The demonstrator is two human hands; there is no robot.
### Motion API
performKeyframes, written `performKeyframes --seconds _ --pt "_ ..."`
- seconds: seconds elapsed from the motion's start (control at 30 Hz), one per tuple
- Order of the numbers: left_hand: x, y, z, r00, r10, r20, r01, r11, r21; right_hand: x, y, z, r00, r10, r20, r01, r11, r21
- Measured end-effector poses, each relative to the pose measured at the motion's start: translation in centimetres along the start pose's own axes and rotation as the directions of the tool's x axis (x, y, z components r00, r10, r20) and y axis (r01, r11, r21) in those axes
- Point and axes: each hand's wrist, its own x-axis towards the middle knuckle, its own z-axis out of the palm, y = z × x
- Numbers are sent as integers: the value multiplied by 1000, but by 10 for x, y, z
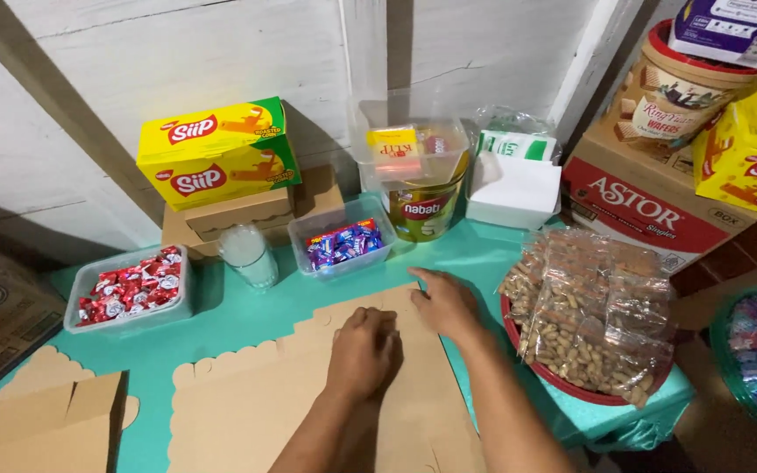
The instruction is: The person is seen folding flat cardboard templates into small boxes, likely for packaging snacks. They carefully fold along the pre-scored lines and tuck in the flaps to secure the box shape.
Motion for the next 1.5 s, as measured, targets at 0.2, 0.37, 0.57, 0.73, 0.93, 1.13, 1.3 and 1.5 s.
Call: performKeyframes --seconds 0.2,0.37,0.57,0.73,0.93,1.13,1.3,1.5 --pt "-3 -8 4 995 -96 -42 89 987 -133 6 4 4 995 -87 -43 86 996 -28" --pt "-2 -11 10 992 -81 -99 70 991 -114 9 11 8 993 -97 -71 102 992 72" --pt "-4 8 -2 984 -173 -32 170 982 -82 -11 4 -14 991 -117 -68 130 966 223" --pt "-7 26 -20 980 -200 -2 198 969 -150 -28 1 -35 986 -162 40 129 893 431" --pt "-8 25 -22 982 -187 30 190 966 -177 -25 24 -36 969 -192 153 117 910 398" --pt "-10 20 -8 997 -79 -5 79 996 -48 -20 35 -32 987 13 162 -30 994 105" --pt "-9 14 -6 997 -35 71 34 999 20 -19 30 -31 989 37 141 -26 996 -83" --pt "-10 8 -3 998 -17 61 18 1000 -18 -24 19 -33 986 97 134 -84 992 -96"
